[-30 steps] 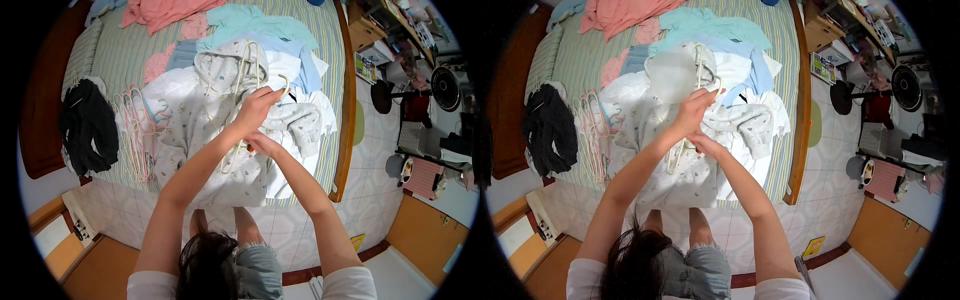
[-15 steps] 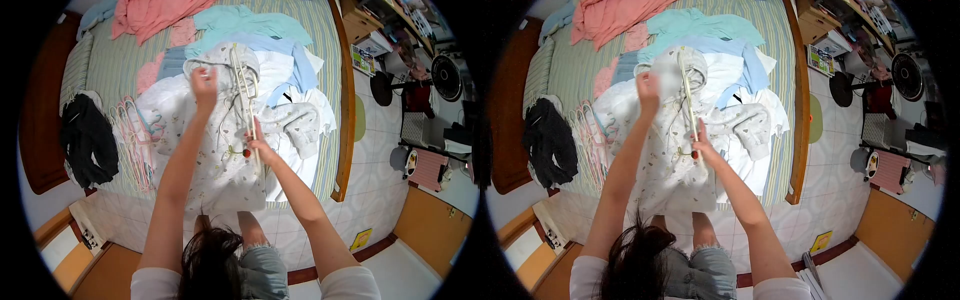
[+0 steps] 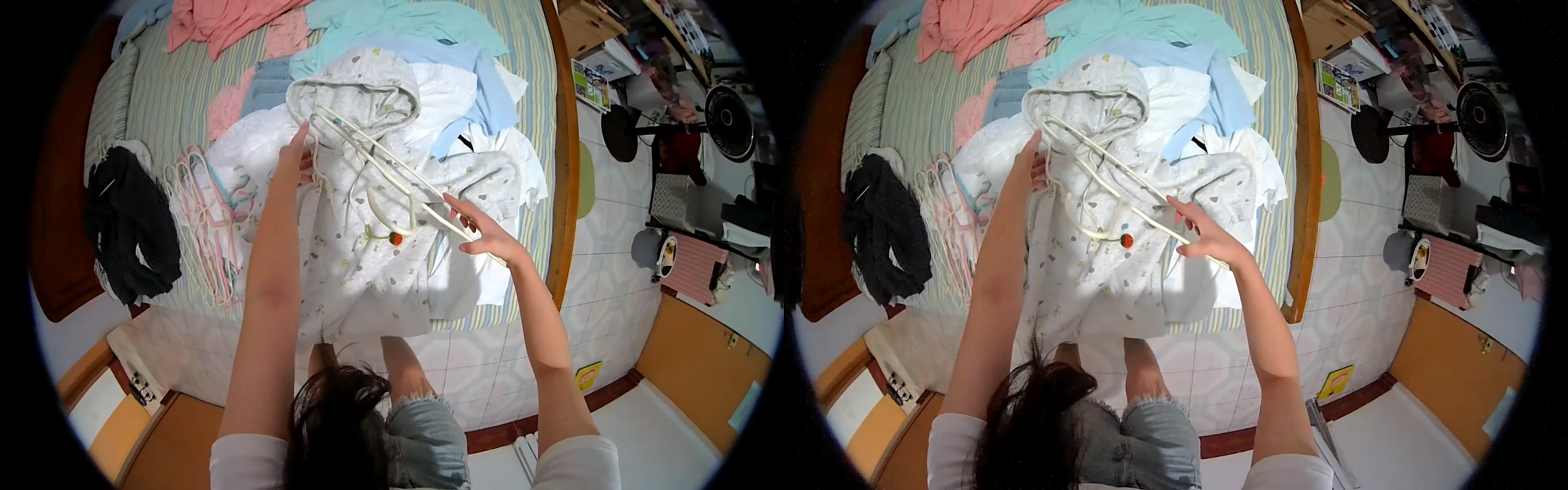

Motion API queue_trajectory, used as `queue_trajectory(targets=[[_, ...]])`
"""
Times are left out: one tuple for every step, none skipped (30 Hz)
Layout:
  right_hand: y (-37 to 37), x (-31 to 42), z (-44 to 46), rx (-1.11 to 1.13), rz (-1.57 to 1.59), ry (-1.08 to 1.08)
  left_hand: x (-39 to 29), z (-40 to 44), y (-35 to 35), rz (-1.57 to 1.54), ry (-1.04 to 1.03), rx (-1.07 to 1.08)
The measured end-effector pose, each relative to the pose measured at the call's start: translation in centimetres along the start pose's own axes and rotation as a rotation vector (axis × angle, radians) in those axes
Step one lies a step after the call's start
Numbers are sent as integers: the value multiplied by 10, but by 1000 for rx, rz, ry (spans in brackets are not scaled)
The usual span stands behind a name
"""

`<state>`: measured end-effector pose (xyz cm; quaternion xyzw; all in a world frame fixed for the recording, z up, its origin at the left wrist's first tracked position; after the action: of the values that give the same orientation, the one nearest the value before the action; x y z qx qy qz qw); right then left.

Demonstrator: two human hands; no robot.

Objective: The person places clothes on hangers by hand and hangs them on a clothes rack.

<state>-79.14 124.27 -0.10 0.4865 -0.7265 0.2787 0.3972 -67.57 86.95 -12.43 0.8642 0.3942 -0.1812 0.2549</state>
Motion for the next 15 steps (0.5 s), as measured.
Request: queue_trajectory(targets=[[0, 4, 1, 2, 6, 6, -3, -2, -3, -68, 20, -23], [1, 7, 3, 4, 10, 13, -5, 3, -7, -96, 29, -21], [1, 11, 5, -12, 38, 34, -5, 8, -11, -117, 33, -21], [-1, 16, 6, -29, 69, 55, -3, 21, -17, -81, 20, -4], [-3, 19, 7, -38, 107, 54, 0, 32, -21, -35, 8, 12], [-5, 24, 8, -46, 145, 54, 6, 43, -23, 0, -6, 28], [-8, 34, 6, -48, 192, 30, 14, 54, -22, 8, -22, 66], [-10, 39, 4, -47, 239, 5, 24, 64, -20, 6, -35, 108], [-8, 35, 6, 22, 262, 18, 36, 71, -14, -30, -44, 160], [-8, 33, 3, 40, 267, 15, 46, 70, -8, -119, -47, 216], [-8, 33, 0, 58, 271, 16, 58, 67, 1, -235, -33, 286], [-9, 34, -3, 75, 276, 20, 60, 47, 7, -339, -29, 340], [-6, 30, -8, 71, 267, 15, 62, 26, 13, -442, -19, 396], [-7, 35, -14, 110, 245, -1, 48, -16, 16, -546, 29, 439], [-8, 43, -22, 148, 221, -17, 31, -58, 21, -651, 76, 484]])
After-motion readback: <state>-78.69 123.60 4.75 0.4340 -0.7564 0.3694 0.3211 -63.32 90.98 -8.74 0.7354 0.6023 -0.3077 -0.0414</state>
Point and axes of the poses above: each hand's wrist, its own z-axis towards the middle knuckle, its own y-axis out of the back of the hand, x = y × z, the point moved 6 cm from there along z, towards the middle knuckle, and after that the axes turned 7 degrees about z, right-handed, at the moved point
